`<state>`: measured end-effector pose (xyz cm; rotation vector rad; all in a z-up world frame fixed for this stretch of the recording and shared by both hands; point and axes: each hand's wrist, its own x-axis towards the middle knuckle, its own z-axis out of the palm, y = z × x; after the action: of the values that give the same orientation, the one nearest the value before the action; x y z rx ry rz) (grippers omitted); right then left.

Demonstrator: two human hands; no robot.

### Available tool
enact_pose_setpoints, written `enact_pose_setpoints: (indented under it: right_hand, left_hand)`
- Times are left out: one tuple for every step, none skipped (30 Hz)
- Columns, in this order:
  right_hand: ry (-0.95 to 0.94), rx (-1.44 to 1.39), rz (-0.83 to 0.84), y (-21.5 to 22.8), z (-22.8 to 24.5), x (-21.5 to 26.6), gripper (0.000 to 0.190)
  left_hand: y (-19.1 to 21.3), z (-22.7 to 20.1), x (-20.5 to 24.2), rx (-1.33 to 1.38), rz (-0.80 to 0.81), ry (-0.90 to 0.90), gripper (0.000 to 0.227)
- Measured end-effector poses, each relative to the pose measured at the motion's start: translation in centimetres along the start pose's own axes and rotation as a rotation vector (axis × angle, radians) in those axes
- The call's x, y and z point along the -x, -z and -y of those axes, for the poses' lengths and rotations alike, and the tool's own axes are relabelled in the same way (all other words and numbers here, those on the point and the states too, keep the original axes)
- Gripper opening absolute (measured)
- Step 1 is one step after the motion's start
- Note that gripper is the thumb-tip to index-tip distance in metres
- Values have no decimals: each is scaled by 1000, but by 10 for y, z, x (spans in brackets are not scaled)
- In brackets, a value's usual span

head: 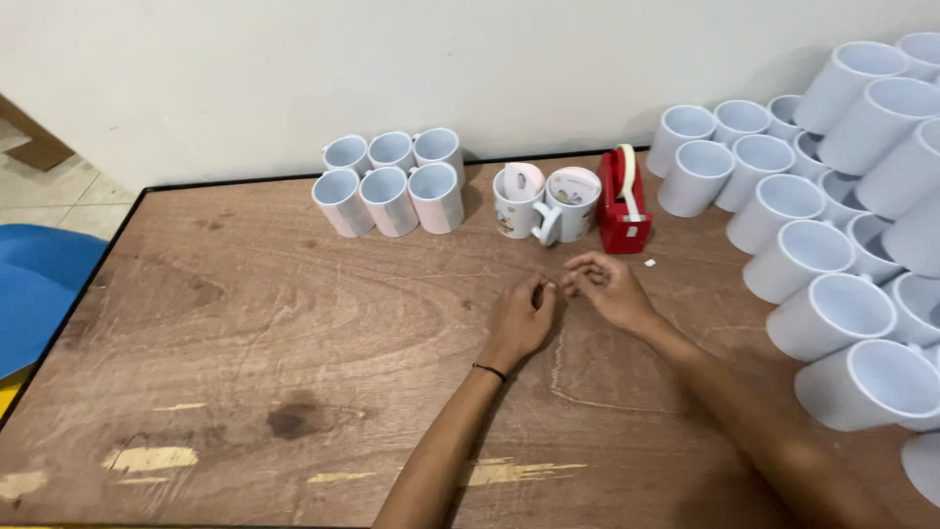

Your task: The person applies small pieces of white tape to the exterior surface of a white ceramic mug. They smooth the tape down with their fingers and then place the mug on a stack of other mugs. The person repeats this process with a second mug, applying tape and smoothing it before stacking it.

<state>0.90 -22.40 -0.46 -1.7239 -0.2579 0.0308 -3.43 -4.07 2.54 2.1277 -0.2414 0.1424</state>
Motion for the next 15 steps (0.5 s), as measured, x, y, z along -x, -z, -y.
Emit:
enact_pose_setpoints:
  right_hand:
    - [0,6,-18,16,-7,4,23]
    - [-29,22,-94,32,-14,9,21]
    - [-58,37,-170,48,-21,14,20]
    - [-59,41,-188,55,-20,20,20]
    - [-64,34,-267,62,-19,26,19]
    - [-73,25,-341,67,-19,32,18]
    - [-77,28,-353,71,-9,36,18]
    - [-33,131,-424,74,3,37,23]
    - [10,234,-494,76,14,38,30]
    - [16,238,-505,82,28,29,30]
    - [76,412,-557,88,41,22,32]
    - [129,582,-598,89,53,17,33]
    - [126,582,-600,95,56,7,33]
    - [140,734,-573,102,58,-4,40]
    - [154,886,-544,109,61,-15,47]
  left_hand:
    - [-7,-9,-4,6,12,-12,27]
    - [-15,-18,-7,-8,41,-13,25]
    - [-23,-27,-11,-21,69,-13,24]
    - [-40,-26,-19,-17,82,-25,24]
    - [-56,-25,-28,139,80,12,23]
    - [-72,-24,-34,294,76,56,22]
    - [-78,-30,-33,298,88,52,22]
    - [-81,-36,-34,363,38,77,20]
    - [-83,-42,-35,428,-12,103,19]
    - [-88,-36,-40,432,-7,92,19]
    - [-93,-30,-45,460,-39,105,18]
    - [-96,-20,-44,483,-74,130,18]
    - [-101,-11,-46,482,-71,131,18]
    - [-105,-3,-50,497,-94,122,17]
    - [-109,6,-54,512,-117,114,17]
